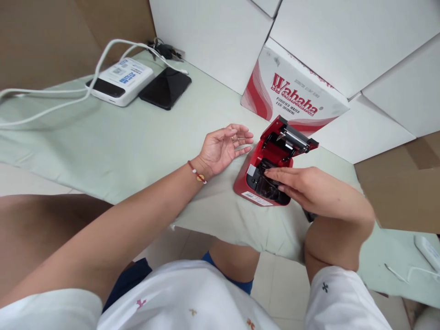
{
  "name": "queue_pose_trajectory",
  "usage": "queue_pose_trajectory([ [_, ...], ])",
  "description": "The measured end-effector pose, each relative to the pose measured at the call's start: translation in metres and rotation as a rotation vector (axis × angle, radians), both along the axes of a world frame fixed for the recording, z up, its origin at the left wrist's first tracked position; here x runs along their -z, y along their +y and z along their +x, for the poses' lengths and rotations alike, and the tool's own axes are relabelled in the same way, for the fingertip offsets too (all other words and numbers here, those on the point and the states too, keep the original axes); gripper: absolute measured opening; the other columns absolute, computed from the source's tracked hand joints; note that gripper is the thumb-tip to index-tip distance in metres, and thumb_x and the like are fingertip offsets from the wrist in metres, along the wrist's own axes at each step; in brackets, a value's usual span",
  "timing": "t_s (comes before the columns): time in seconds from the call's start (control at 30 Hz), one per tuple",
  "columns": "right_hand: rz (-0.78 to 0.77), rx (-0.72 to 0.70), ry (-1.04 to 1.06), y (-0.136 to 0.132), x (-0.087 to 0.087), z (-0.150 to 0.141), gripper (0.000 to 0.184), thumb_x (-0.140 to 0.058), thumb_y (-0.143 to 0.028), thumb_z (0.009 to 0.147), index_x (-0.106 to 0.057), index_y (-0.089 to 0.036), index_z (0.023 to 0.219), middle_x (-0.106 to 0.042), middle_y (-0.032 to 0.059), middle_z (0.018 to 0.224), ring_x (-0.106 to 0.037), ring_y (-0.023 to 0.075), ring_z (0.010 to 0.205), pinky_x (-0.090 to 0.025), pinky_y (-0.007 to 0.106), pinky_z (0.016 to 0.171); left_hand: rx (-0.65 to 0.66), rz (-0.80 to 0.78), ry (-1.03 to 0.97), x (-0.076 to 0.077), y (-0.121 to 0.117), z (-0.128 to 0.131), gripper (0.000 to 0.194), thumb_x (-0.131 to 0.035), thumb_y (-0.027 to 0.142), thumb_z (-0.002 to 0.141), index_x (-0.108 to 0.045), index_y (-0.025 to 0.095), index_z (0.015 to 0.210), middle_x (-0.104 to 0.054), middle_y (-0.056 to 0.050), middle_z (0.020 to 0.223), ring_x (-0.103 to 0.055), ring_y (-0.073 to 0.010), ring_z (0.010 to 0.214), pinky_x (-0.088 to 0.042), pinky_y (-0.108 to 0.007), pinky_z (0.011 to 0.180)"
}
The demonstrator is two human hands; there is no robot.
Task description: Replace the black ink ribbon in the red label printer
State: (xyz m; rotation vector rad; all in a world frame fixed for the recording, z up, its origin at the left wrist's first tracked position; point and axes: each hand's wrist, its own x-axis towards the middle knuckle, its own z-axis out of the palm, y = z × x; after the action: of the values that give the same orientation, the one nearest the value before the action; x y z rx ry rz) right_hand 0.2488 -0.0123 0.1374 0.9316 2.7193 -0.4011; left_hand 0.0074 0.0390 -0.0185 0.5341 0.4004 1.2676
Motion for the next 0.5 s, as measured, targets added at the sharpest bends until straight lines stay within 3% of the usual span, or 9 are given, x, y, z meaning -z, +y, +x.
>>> queue_pose_trajectory([
  [0.13, 0.016, -0.022, 0.092, -0.023, -0.020, 0.009, 0.045, -0.045, -0.024, 0.112, -0.073, -0.026, 0.146, -0.077, 0.0076, 0.147, -0.081, 0.0237, 0.119, -0.068, 0.037, 0.098, 0.002, 0.016, 0.052, -0.001, -0.003, 0.003, 0.023, -0.078, 0.028, 0.077, -0.078, 0.018, 0.098, -0.082, -0.009, 0.108, -0.076, -0.0229, 0.103, -0.059, -0.035, 0.095],
  [0.23, 0.170, 0.191, 0.283, -0.026, -0.026, 0.011, 0.039, -0.052, -0.032, 0.112, -0.075, -0.031, 0.144, -0.082, 0.0057, 0.136, -0.080, 0.0253, 0.119, -0.066, 0.040, 0.104, -0.002, 0.006, 0.088, 0.000, -0.003, 0.005, 0.021, -0.079, 0.027, 0.077, -0.078, 0.018, 0.096, -0.081, -0.007, 0.106, -0.075, -0.0219, 0.103, -0.057, -0.035, 0.097],
  [0.3, 0.387, 0.365, 0.361, -0.019, -0.021, 0.010, 0.041, -0.053, -0.036, 0.112, -0.072, -0.031, 0.147, -0.080, 0.0081, 0.139, -0.076, 0.0295, 0.125, -0.064, 0.046, 0.108, -0.004, -0.004, 0.099, 0.001, -0.003, 0.005, 0.021, -0.080, 0.027, 0.076, -0.077, 0.018, 0.095, -0.081, -0.007, 0.106, -0.075, -0.0216, 0.102, -0.057, -0.035, 0.097],
  [0.37, 0.534, 0.438, 0.351, -0.006, -0.013, 0.010, 0.047, -0.053, -0.038, 0.111, -0.066, -0.028, 0.156, -0.073, 0.0116, 0.151, -0.066, 0.0344, 0.140, -0.057, 0.054, 0.117, -0.007, -0.012, 0.106, 0.002, -0.002, 0.005, 0.022, -0.080, 0.028, 0.075, -0.077, 0.018, 0.095, -0.081, -0.007, 0.105, -0.075, -0.0215, 0.101, -0.057, -0.035, 0.096],
  [0.43, 0.543, 0.433, 0.290, 0.007, -0.004, 0.011, 0.054, -0.056, -0.039, 0.110, -0.059, -0.022, 0.161, -0.067, 0.0146, 0.159, -0.059, 0.0373, 0.149, -0.052, 0.059, 0.122, -0.012, -0.017, 0.114, 0.003, -0.002, 0.004, 0.022, -0.080, 0.028, 0.075, -0.077, 0.018, 0.094, -0.080, -0.007, 0.104, -0.074, -0.0214, 0.100, -0.057, -0.035, 0.095],
  [0.5, 0.482, 0.412, 0.249, 0.014, 0.001, 0.012, 0.057, -0.059, -0.040, 0.108, -0.059, -0.019, 0.161, -0.067, 0.0163, 0.158, -0.061, 0.0379, 0.146, -0.052, 0.060, 0.121, -0.019, -0.022, 0.123, 0.003, -0.001, 0.003, 0.022, -0.080, 0.028, 0.074, -0.078, 0.018, 0.094, -0.081, -0.007, 0.104, -0.074, -0.0214, 0.101, -0.057, -0.035, 0.095],
])
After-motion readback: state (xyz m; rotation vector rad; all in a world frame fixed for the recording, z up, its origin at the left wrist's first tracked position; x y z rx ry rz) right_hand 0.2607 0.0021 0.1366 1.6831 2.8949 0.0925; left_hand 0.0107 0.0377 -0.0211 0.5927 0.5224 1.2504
